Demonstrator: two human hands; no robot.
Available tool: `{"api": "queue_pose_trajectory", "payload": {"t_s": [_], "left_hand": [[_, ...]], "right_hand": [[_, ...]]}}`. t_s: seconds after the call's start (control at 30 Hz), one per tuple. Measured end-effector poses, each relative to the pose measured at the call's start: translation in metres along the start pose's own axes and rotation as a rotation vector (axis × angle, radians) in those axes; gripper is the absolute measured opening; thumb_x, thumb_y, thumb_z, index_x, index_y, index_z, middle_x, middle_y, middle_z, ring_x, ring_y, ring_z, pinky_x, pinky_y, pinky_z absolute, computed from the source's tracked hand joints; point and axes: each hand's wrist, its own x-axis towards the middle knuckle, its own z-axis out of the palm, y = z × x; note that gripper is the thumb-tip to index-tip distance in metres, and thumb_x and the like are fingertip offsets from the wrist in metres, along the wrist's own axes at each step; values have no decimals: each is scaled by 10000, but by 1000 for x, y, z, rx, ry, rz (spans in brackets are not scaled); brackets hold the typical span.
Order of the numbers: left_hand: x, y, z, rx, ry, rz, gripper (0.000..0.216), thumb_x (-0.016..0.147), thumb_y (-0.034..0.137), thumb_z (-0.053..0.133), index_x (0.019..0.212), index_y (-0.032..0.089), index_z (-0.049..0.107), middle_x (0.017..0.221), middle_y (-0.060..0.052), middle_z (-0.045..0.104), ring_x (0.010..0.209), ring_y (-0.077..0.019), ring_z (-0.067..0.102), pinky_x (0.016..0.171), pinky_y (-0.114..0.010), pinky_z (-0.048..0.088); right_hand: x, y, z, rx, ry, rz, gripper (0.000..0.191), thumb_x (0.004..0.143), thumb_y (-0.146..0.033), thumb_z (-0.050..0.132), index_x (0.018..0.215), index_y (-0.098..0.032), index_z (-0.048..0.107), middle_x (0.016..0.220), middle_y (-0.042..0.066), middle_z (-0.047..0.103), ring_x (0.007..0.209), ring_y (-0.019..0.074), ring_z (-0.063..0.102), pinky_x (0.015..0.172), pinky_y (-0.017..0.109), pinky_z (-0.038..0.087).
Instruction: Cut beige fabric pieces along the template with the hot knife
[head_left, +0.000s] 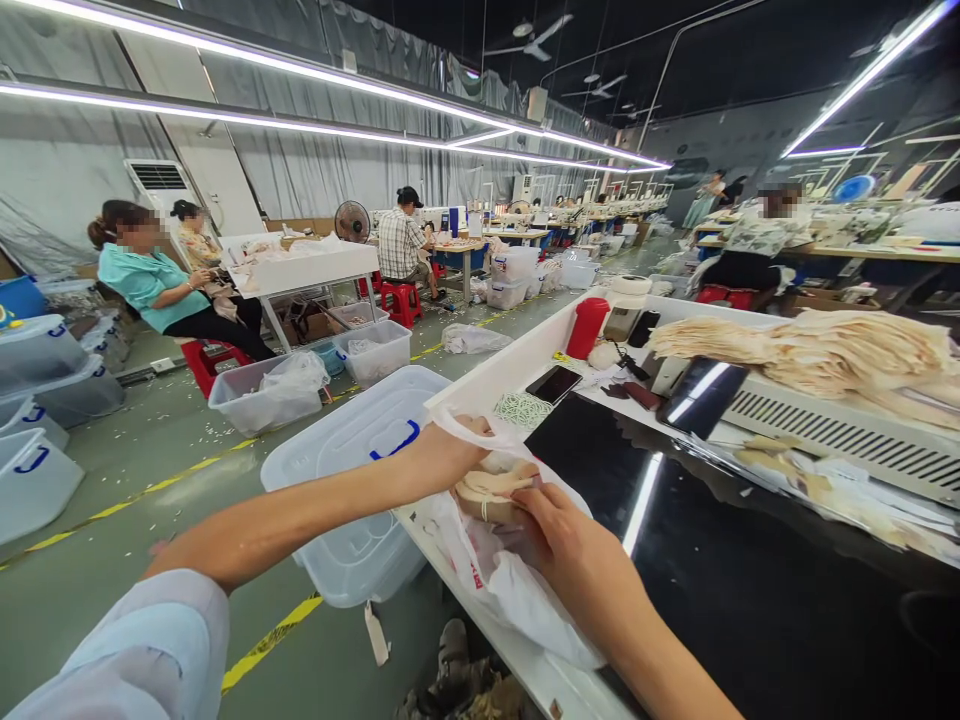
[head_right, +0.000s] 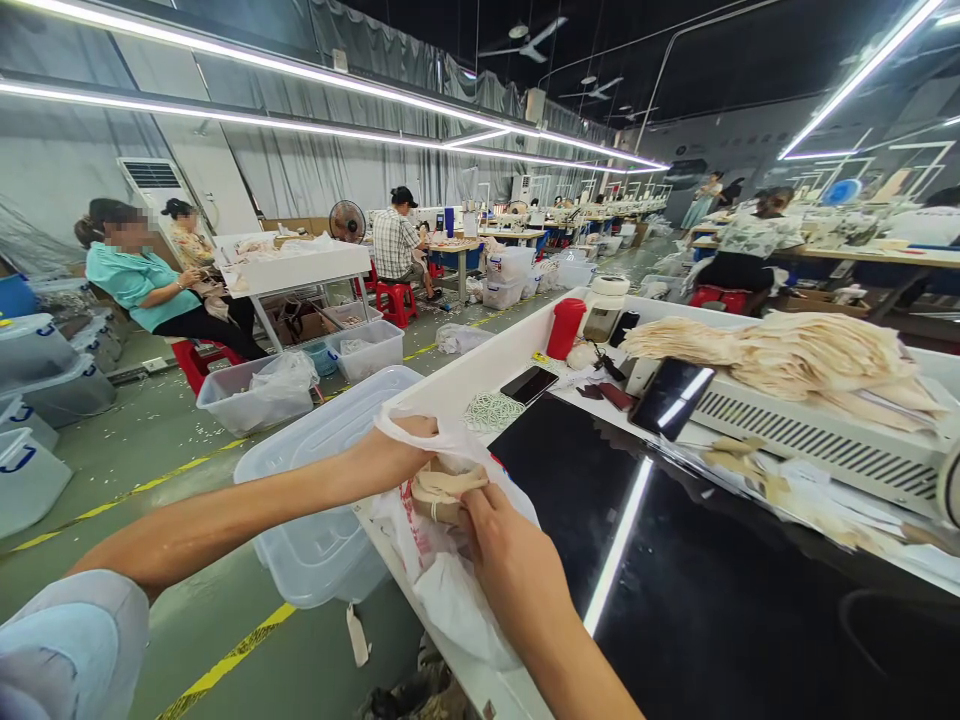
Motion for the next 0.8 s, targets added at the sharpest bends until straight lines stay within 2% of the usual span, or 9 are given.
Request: {"api": "queue_pose_trajectory", "payload": {"t_s": [0.07, 0.13, 0.2, 0.27, 0.37, 0.5, 0.7, 0.8], "left_hand": [[-1, -1, 0, -22, 9, 16, 209, 967, 84, 520, 1119, 113, 660, 1072, -105, 704, 967, -247, 654, 844, -338, 502], [-3, -2, 0, -47, 7, 20, 221, 961, 81, 511, 1117, 115, 664, 1084, -107, 708, 996, -250, 656, 881, -353, 509], [-3, -2, -1, -60, -1, 24, 244, 954, 57, 479, 1092, 104, 674, 1088, -120, 716, 1012, -254, 661, 898, -364, 520], [-3, -2, 0, -61, -4, 42, 279, 945, 32, 457, 1093, 106, 681, 1111, -124, 723, 1036, -254, 667, 919, -368, 526], [-1, -3, 4, -69, 6, 60, 314, 939, 7, 449, 1104, 126, 689, 1131, -106, 730, 1039, -234, 679, 919, -343, 535], [0, -6, 10, -75, 12, 75, 323, 924, -22, 469, 1098, 130, 695, 1108, -104, 735, 1022, -231, 694, 896, -326, 531], [-2, -7, 12, -64, 22, 112, 281, 913, -14, 482, 1035, 106, 704, 1077, -117, 740, 996, -244, 697, 888, -341, 526], [-3, -7, 17, -89, 50, 125, 263, 930, 35, 505, 1070, 127, 708, 1090, -106, 740, 1032, -240, 690, 931, -350, 523]], "right_hand": [[0, 4, -15, 210, 43, 76, 257, 1034, -272, 428, 1057, -233, 681, 1067, 66, 730, 853, 193, 725, 659, 279, 505], [0, 10, -27, 389, 67, 161, 271, 1003, -344, 452, 987, -237, 701, 941, 58, 732, 804, 203, 702, 689, 306, 512], [0, 16, -36, 542, 22, 310, 301, 966, -435, 483, 963, -239, 711, 735, 23, 682, 634, 187, 641, 598, 302, 473], [-2, 21, -40, 704, -70, 473, 365, 930, -531, 512, 1004, -233, 709, 557, -30, 565, 469, 154, 528, 495, 284, 391], [-5, 28, -40, 963, -158, 618, 500, 845, -660, 602, 1046, -212, 700, 483, -77, 446, 402, 116, 416, 446, 261, 306], [-10, 35, -37, 1147, -144, 716, 587, 730, -708, 716, 1007, -190, 709, 475, -93, 398, 406, 82, 343, 437, 240, 243], [-16, 39, -34, 1268, -154, 754, 623, 718, -733, 747, 980, -169, 695, 486, -101, 370, 439, 53, 268, 448, 224, 201], [-17, 37, -34, 1360, -121, 792, 613, 678, -713, 798, 919, -161, 687, 497, -109, 343, 458, 41, 230, 448, 207, 176]]}}
